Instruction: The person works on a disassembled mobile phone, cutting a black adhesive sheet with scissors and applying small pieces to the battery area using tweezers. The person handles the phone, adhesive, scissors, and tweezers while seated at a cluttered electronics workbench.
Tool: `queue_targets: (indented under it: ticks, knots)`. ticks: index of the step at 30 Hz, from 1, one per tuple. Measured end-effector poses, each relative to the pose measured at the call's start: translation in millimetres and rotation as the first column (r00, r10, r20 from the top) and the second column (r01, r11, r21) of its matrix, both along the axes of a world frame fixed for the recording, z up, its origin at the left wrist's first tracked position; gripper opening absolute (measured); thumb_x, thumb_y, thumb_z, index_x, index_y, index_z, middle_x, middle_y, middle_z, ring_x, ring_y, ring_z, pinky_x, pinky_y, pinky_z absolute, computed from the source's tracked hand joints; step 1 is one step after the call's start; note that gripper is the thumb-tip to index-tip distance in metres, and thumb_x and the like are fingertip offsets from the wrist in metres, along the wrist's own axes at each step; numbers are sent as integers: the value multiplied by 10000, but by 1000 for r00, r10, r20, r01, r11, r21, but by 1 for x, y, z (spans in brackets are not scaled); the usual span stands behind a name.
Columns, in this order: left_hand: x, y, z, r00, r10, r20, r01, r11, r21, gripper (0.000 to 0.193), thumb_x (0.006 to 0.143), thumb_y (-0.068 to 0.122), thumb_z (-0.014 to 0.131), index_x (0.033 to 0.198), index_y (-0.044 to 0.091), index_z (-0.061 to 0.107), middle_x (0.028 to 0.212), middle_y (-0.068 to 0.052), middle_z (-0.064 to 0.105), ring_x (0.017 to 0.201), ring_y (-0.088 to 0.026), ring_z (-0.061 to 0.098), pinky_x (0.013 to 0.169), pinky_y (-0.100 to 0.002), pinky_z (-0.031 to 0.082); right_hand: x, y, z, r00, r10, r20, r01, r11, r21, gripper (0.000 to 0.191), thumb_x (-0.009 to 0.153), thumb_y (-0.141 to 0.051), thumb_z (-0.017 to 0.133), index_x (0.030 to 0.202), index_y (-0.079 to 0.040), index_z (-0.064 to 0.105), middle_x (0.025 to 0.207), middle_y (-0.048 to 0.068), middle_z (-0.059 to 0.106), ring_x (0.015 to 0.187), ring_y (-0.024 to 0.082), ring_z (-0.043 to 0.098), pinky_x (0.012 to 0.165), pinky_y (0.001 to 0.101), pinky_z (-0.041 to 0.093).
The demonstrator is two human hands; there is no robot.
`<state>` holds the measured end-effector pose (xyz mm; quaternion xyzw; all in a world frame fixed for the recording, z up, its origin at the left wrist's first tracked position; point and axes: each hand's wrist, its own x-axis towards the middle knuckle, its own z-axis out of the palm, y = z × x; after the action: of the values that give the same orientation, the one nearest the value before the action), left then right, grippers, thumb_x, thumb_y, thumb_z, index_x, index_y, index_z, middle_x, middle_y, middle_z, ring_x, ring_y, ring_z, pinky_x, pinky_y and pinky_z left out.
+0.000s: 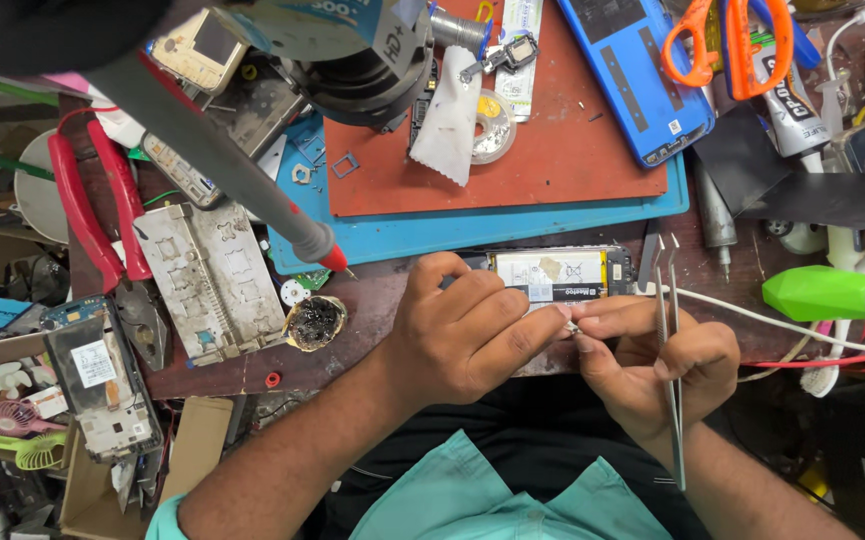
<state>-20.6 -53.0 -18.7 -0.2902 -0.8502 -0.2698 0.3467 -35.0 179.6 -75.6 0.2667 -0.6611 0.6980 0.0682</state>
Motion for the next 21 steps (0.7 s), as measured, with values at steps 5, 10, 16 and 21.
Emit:
queue_targets:
  ticks: [5, 10, 16, 21]
  knots:
    - [-1, -2, 0, 1000, -19, 16, 19, 1000, -1, 197, 990, 201, 719, 1171, 123, 727, 915, 49, 614, 835, -123, 614, 819, -348, 390, -3, 0, -1, 1000, 12, 8, -12, 1000, -20, 539, 900, 117, 697, 1074, -148, 262, 1021, 245, 686, 1000, 321, 758, 814, 383, 678]
    - [0, -3, 0, 999, -39, 25, 39, 999, 5, 159, 1010, 201, 712, 1141, 112, 714, 923, 44, 624, 835, -125, 618, 826, -353, 393, -3, -2, 2, 1000, 11, -13, -11, 1000, 25, 535, 898, 120, 697, 1080, -140, 267, 1013, 239, 687, 981, 316, 759, 847, 400, 675]
    - [3, -2, 2, 1000, 0, 20, 1, 999, -44, 172, 982, 184, 699, 1139, 119, 729, 903, 54, 622, 820, -112, 617, 841, -350, 388, -6, -8, 9, 999, 14, -37, -15, 1000, -23, 466, 914, 83, 698, 1079, -123, 314, 1088, 273, 681, 1044, 324, 744, 949, 429, 634]
    - [6, 3, 4, 999, 19, -37, -23, 993, -117, 174, 967, 182, 714, 1129, 129, 746, 894, 63, 619, 812, -101, 614, 878, -350, 382, -7, -8, 16, 999, 9, -52, -7, 999, 39, 459, 877, 96, 723, 1039, -99, 339, 1052, 270, 694, 1050, 310, 740, 914, 404, 622]
